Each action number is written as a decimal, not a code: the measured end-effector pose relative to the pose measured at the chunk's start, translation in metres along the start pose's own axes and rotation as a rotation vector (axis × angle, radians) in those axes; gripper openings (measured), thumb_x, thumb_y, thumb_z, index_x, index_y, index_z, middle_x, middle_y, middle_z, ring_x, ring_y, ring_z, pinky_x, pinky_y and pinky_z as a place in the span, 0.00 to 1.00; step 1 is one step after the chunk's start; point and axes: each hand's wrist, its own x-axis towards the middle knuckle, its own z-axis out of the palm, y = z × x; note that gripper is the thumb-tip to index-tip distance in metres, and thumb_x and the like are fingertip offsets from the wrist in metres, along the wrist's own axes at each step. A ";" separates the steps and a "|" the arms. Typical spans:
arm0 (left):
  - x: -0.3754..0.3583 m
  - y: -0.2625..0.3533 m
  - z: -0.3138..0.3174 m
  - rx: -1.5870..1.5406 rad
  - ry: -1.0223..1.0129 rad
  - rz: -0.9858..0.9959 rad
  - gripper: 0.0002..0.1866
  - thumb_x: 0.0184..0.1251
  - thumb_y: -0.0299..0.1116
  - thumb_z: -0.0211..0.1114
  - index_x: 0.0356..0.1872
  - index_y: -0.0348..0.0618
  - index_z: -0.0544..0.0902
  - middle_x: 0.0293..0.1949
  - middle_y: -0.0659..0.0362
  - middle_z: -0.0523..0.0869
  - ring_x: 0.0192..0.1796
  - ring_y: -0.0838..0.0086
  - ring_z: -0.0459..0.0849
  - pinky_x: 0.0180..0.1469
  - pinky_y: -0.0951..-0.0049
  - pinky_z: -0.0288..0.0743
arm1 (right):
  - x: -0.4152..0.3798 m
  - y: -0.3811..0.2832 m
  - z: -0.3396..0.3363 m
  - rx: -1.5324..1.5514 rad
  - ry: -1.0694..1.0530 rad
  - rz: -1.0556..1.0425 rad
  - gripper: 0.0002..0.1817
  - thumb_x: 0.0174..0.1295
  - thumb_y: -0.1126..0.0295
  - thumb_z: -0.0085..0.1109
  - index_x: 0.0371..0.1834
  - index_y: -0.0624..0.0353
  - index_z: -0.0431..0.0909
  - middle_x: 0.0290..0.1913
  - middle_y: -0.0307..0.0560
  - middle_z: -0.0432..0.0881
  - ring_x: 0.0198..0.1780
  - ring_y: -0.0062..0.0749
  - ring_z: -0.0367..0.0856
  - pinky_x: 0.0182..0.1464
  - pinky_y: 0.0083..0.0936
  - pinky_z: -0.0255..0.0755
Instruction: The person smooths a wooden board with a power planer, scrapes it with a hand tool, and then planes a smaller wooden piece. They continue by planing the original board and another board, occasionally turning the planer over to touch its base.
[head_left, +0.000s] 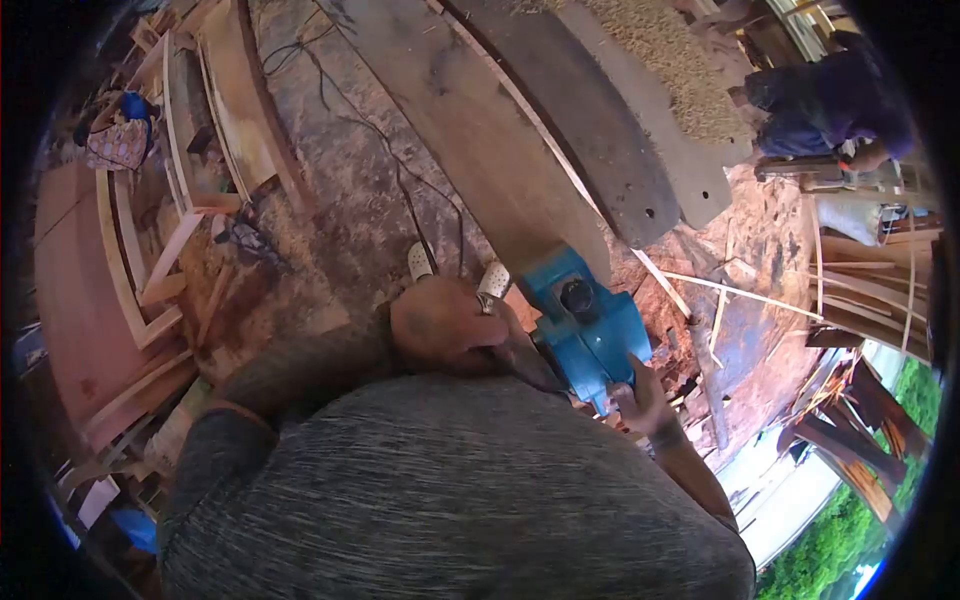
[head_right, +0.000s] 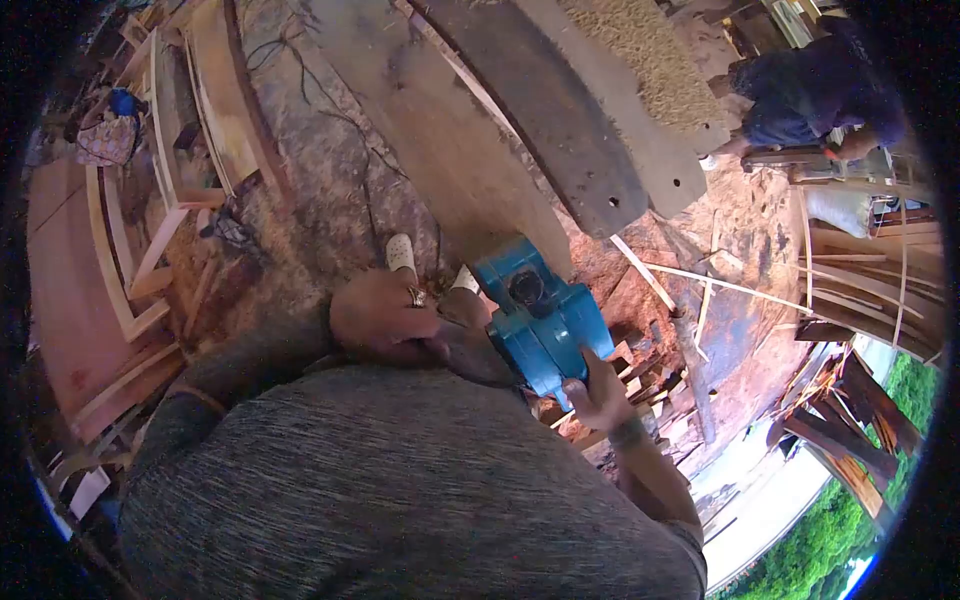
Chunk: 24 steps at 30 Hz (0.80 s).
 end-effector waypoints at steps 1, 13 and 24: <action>-0.001 0.001 0.002 0.006 -0.001 -0.005 0.12 0.63 0.43 0.78 0.41 0.53 0.87 0.43 0.62 0.94 0.33 0.60 0.92 0.34 0.57 0.84 | 0.001 0.002 0.002 0.021 -0.039 0.069 0.31 0.74 0.65 0.60 0.75 0.74 0.68 0.45 0.69 0.84 0.43 0.65 0.85 0.49 0.45 0.79; -0.035 -0.004 -0.029 -0.021 0.129 -0.234 0.15 0.60 0.46 0.77 0.40 0.51 0.86 0.32 0.53 0.87 0.33 0.51 0.87 0.34 0.52 0.78 | 0.238 -0.095 0.051 0.146 -0.188 0.195 0.20 0.78 0.55 0.59 0.53 0.66 0.77 0.36 0.65 0.83 0.37 0.59 0.84 0.40 0.47 0.75; -0.038 0.007 -0.022 0.063 0.277 -0.383 0.11 0.58 0.39 0.76 0.30 0.50 0.80 0.23 0.50 0.81 0.28 0.45 0.83 0.33 0.45 0.75 | 0.458 -0.141 0.107 0.116 -0.037 -0.037 0.31 0.80 0.41 0.52 0.45 0.65 0.79 0.32 0.57 0.81 0.37 0.49 0.83 0.41 0.46 0.75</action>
